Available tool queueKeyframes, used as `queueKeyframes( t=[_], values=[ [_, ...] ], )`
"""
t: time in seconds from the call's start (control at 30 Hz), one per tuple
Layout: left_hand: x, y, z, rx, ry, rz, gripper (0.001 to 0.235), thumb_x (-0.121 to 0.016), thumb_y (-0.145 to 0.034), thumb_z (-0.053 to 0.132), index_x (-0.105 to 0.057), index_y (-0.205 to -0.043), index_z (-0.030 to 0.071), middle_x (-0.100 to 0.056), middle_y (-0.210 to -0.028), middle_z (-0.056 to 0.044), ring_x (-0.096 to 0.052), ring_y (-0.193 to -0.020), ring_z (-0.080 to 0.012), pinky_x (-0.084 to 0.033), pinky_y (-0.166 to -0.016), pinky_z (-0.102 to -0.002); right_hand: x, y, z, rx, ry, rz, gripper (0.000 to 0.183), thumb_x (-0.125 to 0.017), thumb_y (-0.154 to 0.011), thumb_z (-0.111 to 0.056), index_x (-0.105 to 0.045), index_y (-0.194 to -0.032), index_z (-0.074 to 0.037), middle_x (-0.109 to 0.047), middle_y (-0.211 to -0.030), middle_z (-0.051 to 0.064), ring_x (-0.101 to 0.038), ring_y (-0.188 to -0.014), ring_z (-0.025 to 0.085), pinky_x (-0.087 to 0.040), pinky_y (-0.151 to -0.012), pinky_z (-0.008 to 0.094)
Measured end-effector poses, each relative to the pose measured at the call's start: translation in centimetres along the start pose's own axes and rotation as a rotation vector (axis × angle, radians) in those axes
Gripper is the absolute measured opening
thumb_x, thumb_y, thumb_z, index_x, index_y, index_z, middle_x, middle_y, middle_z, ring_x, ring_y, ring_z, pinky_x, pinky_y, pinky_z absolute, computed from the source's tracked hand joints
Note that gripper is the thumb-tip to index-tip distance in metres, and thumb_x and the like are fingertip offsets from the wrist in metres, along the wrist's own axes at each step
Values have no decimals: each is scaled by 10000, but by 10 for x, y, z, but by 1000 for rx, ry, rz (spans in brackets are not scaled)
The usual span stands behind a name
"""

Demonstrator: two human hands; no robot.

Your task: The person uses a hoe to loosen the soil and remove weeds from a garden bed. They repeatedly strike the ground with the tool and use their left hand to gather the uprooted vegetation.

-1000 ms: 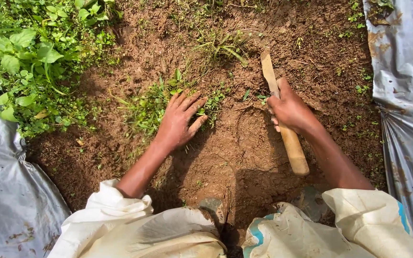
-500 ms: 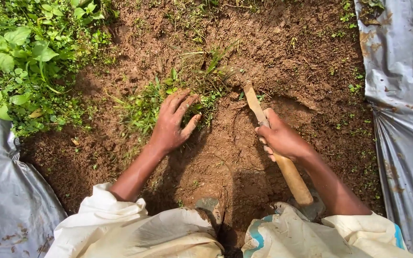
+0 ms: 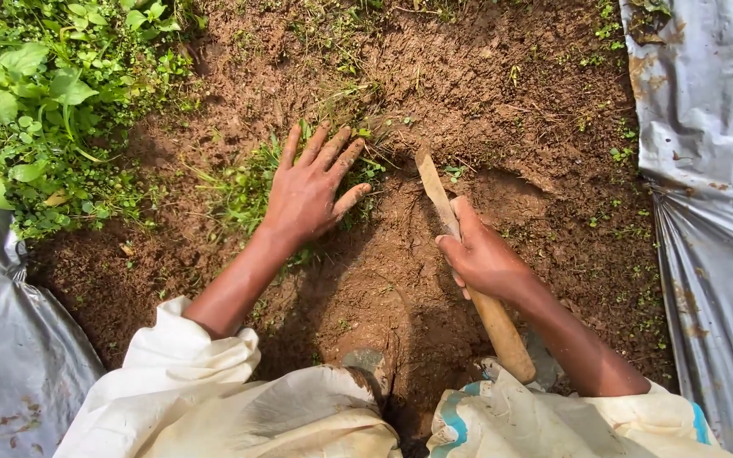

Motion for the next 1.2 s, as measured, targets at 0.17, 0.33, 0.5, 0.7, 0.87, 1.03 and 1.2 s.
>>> queueKeyframes(
  t=[0.17, 0.33, 0.5, 0.7, 0.87, 1.03, 1.2],
  values=[
    [-12, 7, -5, 79, -54, -52, 601, -478, -973, 497, -466, -1492, 195, -478, -1532, -79, -360, -1455, -283, 45, -1238, -532, 2, 7, -8, 15, -88, 25, 619, -438, -1001, -76, -189, -1554, 53, -670, -861, 223, -633, -654, 275, -572, -651, 431],
    [-17, 12, -5, 143, -16, -97, 638, -333, -1005, 599, -511, -1448, 176, -546, -1457, -100, -432, -1408, -287, 38, -1232, -547, 2, -9, 6, 52, -193, 79, 613, -450, -1005, -43, -192, -1546, 84, -647, -828, 190, -626, -618, 237, -589, -562, 375],
    [-14, 17, -7, 214, -51, -73, 652, -325, -1005, 632, -555, -1419, 184, -588, -1419, -69, -457, -1371, -312, 93, -1194, -614, 39, -13, 12, 178, -270, 337, 550, -430, -1017, 6, -228, -1510, 144, -590, -731, 156, -531, -512, 184, -533, -471, 334],
    [-22, 18, -8, 232, -82, -87, 635, -337, -1000, 622, -543, -1433, 206, -583, -1431, -40, -461, -1362, -301, 100, -1190, -628, 73, -47, -3, 457, -362, 490, 506, -389, -1025, 39, -231, -1493, 152, -540, -771, 103, -508, -541, 141, -497, -476, 255],
    [-13, 23, -4, 244, -120, -84, 607, -352, -1004, 602, -566, -1407, 201, -577, -1436, -60, -469, -1355, -318, 70, -1196, -626, 26, -40, -27, 275, -321, 328, 622, -438, -1032, -36, -121, -1546, 112, -471, -1230, 372, -512, -982, 312, -445, -835, 465],
    [-21, 31, -11, 250, -55, -71, 607, -347, -1001, 601, -550, -1417, 208, -534, -1474, -60, -472, -1344, -325, 24, -1200, -626, -2, 6, -32, 67, -204, 199, 676, -448, -1026, -69, -81, -1572, 85, -268, -1532, 418, -384, -1415, 468, -259, -1180, 654],
    [-23, 30, -16, 208, 9, 91, 578, -395, -1019, 590, -560, -1417, 204, -562, -1430, -100, -481, -1350, -330, -58, -1216, -589, -15, 8, -17, 46, -185, 110, 656, -405, -1035, -69, -61, -1564, 110, -265, -1531, 434, -314, -1448, 493, -215, -1193, 663]
  ],
)
Point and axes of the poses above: each hand's wrist, its own y-axis away from the middle knuckle, its own x-axis out of the back of the hand, z = x × y, the point moved 8 cm from there along -y, towards the middle knuckle
